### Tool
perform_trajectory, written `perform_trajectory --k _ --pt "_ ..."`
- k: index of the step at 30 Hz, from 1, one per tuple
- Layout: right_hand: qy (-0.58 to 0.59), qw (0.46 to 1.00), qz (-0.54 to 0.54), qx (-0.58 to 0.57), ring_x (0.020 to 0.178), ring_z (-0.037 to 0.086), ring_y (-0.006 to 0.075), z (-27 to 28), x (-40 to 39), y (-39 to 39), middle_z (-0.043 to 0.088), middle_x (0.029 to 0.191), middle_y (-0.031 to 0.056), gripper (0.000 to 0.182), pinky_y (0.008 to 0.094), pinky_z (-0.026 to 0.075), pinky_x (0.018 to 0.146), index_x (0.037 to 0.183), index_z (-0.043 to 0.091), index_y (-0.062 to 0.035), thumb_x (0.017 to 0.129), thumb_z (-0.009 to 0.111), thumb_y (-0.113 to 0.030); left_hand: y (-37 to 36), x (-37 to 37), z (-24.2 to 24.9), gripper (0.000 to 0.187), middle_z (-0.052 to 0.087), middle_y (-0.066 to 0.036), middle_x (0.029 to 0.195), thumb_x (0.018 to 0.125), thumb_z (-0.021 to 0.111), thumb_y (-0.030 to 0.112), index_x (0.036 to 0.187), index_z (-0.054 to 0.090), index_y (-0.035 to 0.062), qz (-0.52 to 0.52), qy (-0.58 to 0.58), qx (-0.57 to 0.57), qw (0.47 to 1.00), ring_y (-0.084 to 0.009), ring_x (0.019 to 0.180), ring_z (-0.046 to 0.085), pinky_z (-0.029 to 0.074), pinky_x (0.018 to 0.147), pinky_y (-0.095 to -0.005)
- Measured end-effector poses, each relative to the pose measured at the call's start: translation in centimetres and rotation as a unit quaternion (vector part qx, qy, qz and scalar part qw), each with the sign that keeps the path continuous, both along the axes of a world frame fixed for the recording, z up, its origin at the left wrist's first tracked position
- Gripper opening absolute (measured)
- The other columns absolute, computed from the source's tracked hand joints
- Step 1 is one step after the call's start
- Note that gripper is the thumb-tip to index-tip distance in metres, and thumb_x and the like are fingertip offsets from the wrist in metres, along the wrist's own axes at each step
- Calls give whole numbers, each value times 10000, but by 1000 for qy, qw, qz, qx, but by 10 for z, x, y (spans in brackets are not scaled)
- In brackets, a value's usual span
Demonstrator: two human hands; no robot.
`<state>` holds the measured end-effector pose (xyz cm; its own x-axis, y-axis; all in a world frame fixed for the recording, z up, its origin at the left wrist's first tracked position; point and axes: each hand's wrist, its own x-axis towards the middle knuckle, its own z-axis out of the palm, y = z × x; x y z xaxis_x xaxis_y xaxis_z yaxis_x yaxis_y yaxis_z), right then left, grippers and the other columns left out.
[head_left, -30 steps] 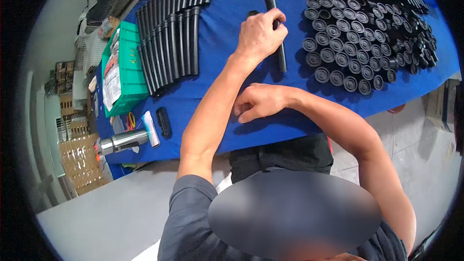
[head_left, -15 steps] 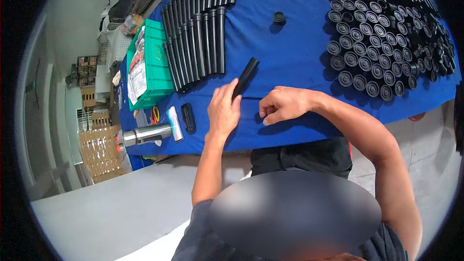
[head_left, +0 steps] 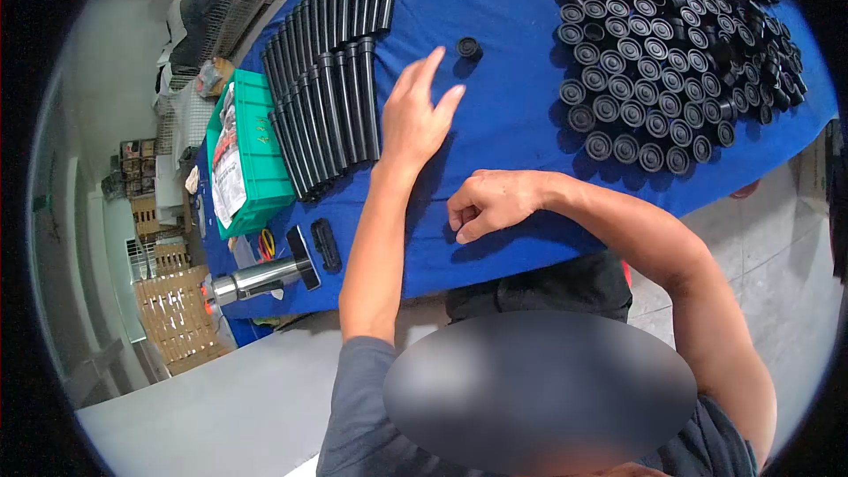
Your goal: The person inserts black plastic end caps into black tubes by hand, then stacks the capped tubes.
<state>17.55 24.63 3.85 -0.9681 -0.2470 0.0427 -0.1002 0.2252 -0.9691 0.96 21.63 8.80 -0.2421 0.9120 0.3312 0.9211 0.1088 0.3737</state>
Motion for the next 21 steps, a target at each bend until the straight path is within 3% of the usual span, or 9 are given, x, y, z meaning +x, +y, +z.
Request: perform_trajectory --k 1,8,14,19,21 --pt "-3 1000 1 -3 719 710 253 1 0 1 735 824 139 330 402 546 672 947 727 -5 865 737 -324 19 -2 -8 528 670 -167 1218 864 762 220 1351 618 72 -33 45 36 998 -325 1033 675 535 929 -413" --pt "-31 999 8 -35 687 695 238 5 1 4 724 789 125 329 403 537 651 942 723 -5 869 734 -325 67 -15 -41 350 688 -175 1150 856 728 152 1188 690 50 -74 11 6 997 -356 1073 665 526 953 -412" --pt "58 998 -3 -15 677 682 256 -10 -1 -3 716 780 120 316 415 533 654 903 722 -12 844 739 -322 -7 25 0 348 690 -162 1123 843 742 136 1171 680 39 -54 8 12 998 -357 1053 662 526 930 -420" --pt "44 999 10 -31 642 662 222 -10 -1 -7 689 731 110 272 392 522 604 850 711 -8 849 739 -278 -48 31 -30 418 675 -136 1082 805 752 116 1204 646 53 -54 31 -27 998 -348 1023 639 517 907 -446" --pt "46 998 8 -38 616 651 203 -14 -3 -8 671 708 100 264 367 519 569 840 707 -1 851 746 -261 -52 28 -33 501 660 -159 1167 799 770 143 1272 627 61 -46 12 -56 997 -362 1103 615 498 962 -456"
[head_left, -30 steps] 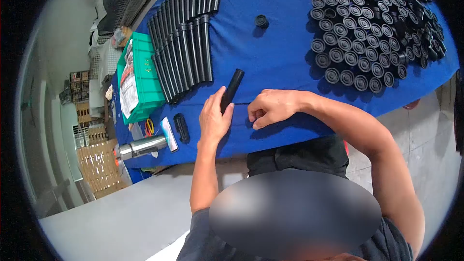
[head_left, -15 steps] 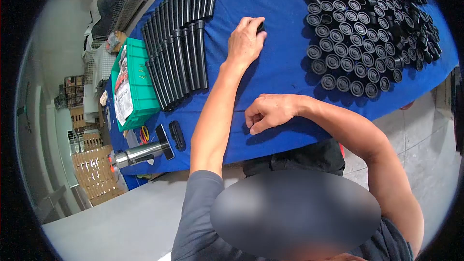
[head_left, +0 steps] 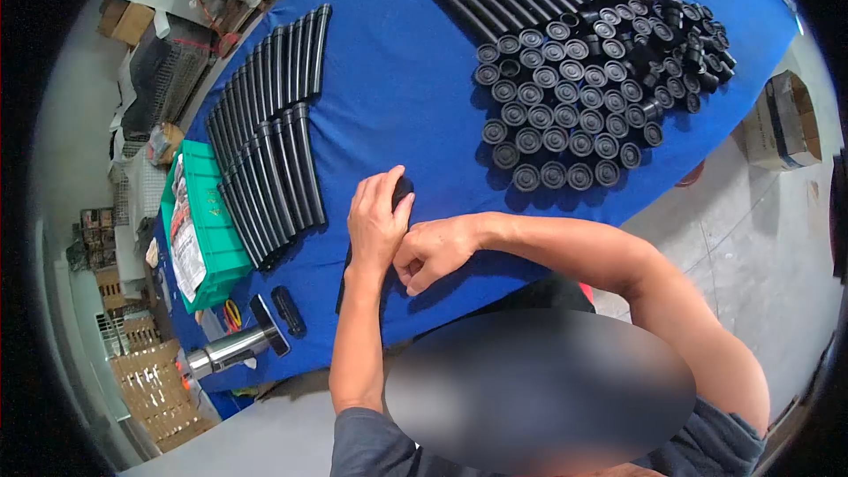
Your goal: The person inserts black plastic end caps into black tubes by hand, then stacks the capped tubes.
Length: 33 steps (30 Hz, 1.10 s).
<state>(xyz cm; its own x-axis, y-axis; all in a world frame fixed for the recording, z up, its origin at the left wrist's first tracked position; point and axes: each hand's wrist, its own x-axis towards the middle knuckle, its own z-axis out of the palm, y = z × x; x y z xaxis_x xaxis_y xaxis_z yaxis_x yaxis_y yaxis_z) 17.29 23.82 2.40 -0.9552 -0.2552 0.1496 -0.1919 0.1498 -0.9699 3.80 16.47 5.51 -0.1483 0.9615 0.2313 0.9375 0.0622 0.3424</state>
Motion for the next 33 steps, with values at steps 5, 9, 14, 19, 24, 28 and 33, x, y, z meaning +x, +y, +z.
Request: perform_trajectory --k 5,9,14,19,24,28,33 --pt "-10 1000 8 4 585 647 196 3 2 2 668 688 92 280 362 526 550 863 717 -6 860 741 -285 -24 6 24 651 570 -206 1370 792 801 187 1385 573 43 33 47 24 998 -386 1245 545 447 1063 -463" --pt "-20 1000 5 21 665 678 214 4 4 3 705 752 104 287 379 530 631 937 723 -17 882 723 -299 -80 -8 8 597 630 -194 1206 808 807 210 1324 593 -1 147 46 -14 988 -389 1128 577 472 981 -473" --pt "-140 990 19 12 568 677 212 23 7 3 719 802 139 366 364 540 536 1100 676 34 920 706 -284 -108 -10 -1 409 633 -202 1086 905 708 107 1283 602 -10 183 43 -23 982 -391 1033 611 489 922 -440" --pt "-153 986 -51 -28 595 695 216 31 7 1 713 807 158 544 357 566 547 1287 550 76 898 729 -259 -120 -1 36 341 649 -172 1137 928 654 87 1252 635 -19 213 -147 -39 965 -323 1035 652 509 919 -392" --pt "-10 996 -76 -40 770 707 208 25 8 -2 704 858 134 773 362 561 720 1537 374 -58 878 758 -181 -140 3 63 345 663 -174 1186 949 627 131 1246 640 -43 87 -254 -129 955 -299 1092 655 495 977 -371" --pt "115 983 -69 -124 844 695 245 21 2 -11 740 1057 168 652 375 532 781 1476 514 -97 880 763 -187 -141 1 57 410 684 -155 1131 905 705 162 1255 627 -37 89 -314 -146 934 -268 1083 664 504 969 -367" --pt "-8 993 -55 -99 1025 720 244 22 8 0 737 1165 163 566 368 546 880 1374 609 -47 860 785 -205 -150 -4 39 547 692 -110 1067 779 848 141 1244 594 7 173 -365 -137 904 -190 1000 659 521 905 -350"
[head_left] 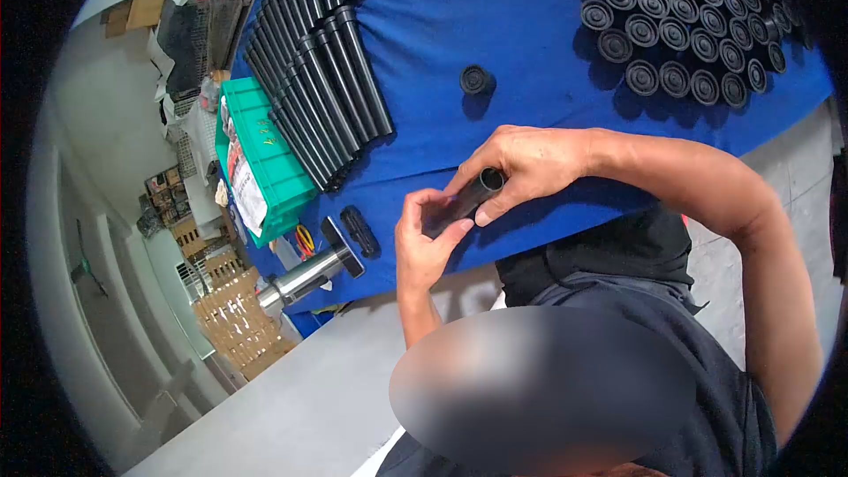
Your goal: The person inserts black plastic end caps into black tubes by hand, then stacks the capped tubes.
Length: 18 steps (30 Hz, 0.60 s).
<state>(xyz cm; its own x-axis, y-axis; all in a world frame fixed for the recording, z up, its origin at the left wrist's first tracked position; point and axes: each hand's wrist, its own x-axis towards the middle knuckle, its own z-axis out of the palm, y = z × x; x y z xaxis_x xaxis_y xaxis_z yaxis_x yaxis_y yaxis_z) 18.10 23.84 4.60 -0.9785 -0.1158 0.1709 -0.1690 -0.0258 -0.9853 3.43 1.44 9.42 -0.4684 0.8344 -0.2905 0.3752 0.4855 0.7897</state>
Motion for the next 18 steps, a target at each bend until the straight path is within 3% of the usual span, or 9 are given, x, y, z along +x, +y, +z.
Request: perform_trajectory --k 3,6,9,18 --pt "-10 993 60 -100 932 716 211 -8 -3 -4 750 1128 136 531 351 543 819 1349 631 -53 860 784 -192 -8 -6 -4 524 685 -101 1087 805 861 190 1216 594 6 -20 -96 7 995 -173 961 650 506 887 -330" --pt "-7 993 79 -91 814 673 182 -7 -2 -2 759 1073 105 499 342 533 757 1335 646 -75 863 775 -174 -5 5 10 511 670 -80 1116 854 843 259 1199 595 -25 19 -221 11 975 -160 996 624 478 913 -317" --pt "-4 989 100 -108 728 610 172 -9 -3 -6 758 1039 92 491 339 515 699 1334 651 -98 863 772 -165 -10 1 9 480 653 -58 1083 857 839 247 1187 612 -18 12 -223 12 975 -156 1002 608 466 919 -312" --pt "-8 992 92 -85 778 644 171 -3 0 -3 751 1040 94 471 334 530 735 1316 657 -71 867 771 -151 -7 6 0 525 620 -16 1027 805 880 273 1169 625 -6 10 -180 23 983 -116 927 564 441 835 -283"
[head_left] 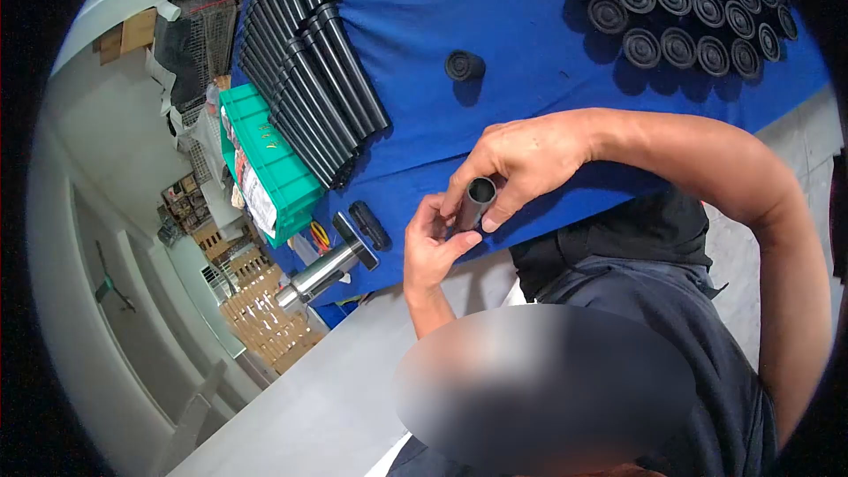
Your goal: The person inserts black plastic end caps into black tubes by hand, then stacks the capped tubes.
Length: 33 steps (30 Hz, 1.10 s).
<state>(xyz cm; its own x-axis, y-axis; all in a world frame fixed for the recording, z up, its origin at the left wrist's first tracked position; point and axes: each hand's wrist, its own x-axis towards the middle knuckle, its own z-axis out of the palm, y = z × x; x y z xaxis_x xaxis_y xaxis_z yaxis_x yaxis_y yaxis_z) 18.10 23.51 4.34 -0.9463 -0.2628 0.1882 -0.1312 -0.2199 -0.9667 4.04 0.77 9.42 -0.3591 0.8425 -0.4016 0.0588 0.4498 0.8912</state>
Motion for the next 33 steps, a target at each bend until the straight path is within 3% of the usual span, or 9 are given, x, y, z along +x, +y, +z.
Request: perform_trajectory --k 6,12,15,18,21,27,30,33 --pt "-4 1000 -5 -31 800 652 155 -1 -1 1 743 994 86 447 320 531 754 1296 666 -54 869 766 -143 -6 -10 -1 546 633 -33 1078 815 874 277 1191 610 -19 14 -74 -23 997 -130 958 582 458 865 -296" --pt "-11 1000 -18 -10 739 637 149 2 0 5 740 921 88 429 316 528 699 1251 685 -32 855 780 -165 6 7 1 527 650 -70 1152 817 871 203 1208 601 -24 28 -70 57 996 -166 1022 626 483 933 -322" --pt "-18 1000 -16 7 723 636 143 -1 -2 5 746 922 83 440 312 527 680 1259 680 -32 857 785 -178 -3 -2 -3 521 660 -87 1149 806 876 171 1204 601 -25 12 -9 -13 1000 -182 1060 635 493 938 -326" --pt "-33 999 -8 -16 732 644 136 2 0 6 752 941 80 424 305 528 681 1254 679 -31 870 777 -179 -6 -7 -10 728 694 -119 1112 765 892 304 1304 579 -74 21 -33 -16 999 -226 961 685 532 891 -333" --pt "-20 997 9 -76 735 646 134 1 0 4 752 937 80 406 306 528 682 1255 676 -31 884 765 -170 -8 -11 -4 763 695 -134 1109 766 881 361 1297 572 -91 4 -73 -51 996 -253 940 694 542 884 -349" --pt "-22 1000 -8 -18 734 638 138 2 0 6 737 898 80 404 310 522 685 1245 677 -17 885 769 -174 -3 3 -6 694 699 -116 1075 786 861 367 1274 601 -52 32 -50 20 998 -248 948 684 541 867 -346" --pt "18 999 -41 -17 682 649 161 -4 -4 3 722 789 66 335 319 523 600 1097 698 -15 865 767 -248 -2 0 -7 635 686 -109 1097 795 854 350 1245 604 -22 3 25 -17 1000 -239 964 670 537 876 -364" --pt "30 996 -59 57 809 655 175 3 -1 11 717 929 107 558 326 535 714 1293 648 -14 840 811 -297 -10 -7 -12 567 674 -104 1066 860 801 355 1236 584 -10 -1 5 49 999 -231 932 664 540 872 -371"
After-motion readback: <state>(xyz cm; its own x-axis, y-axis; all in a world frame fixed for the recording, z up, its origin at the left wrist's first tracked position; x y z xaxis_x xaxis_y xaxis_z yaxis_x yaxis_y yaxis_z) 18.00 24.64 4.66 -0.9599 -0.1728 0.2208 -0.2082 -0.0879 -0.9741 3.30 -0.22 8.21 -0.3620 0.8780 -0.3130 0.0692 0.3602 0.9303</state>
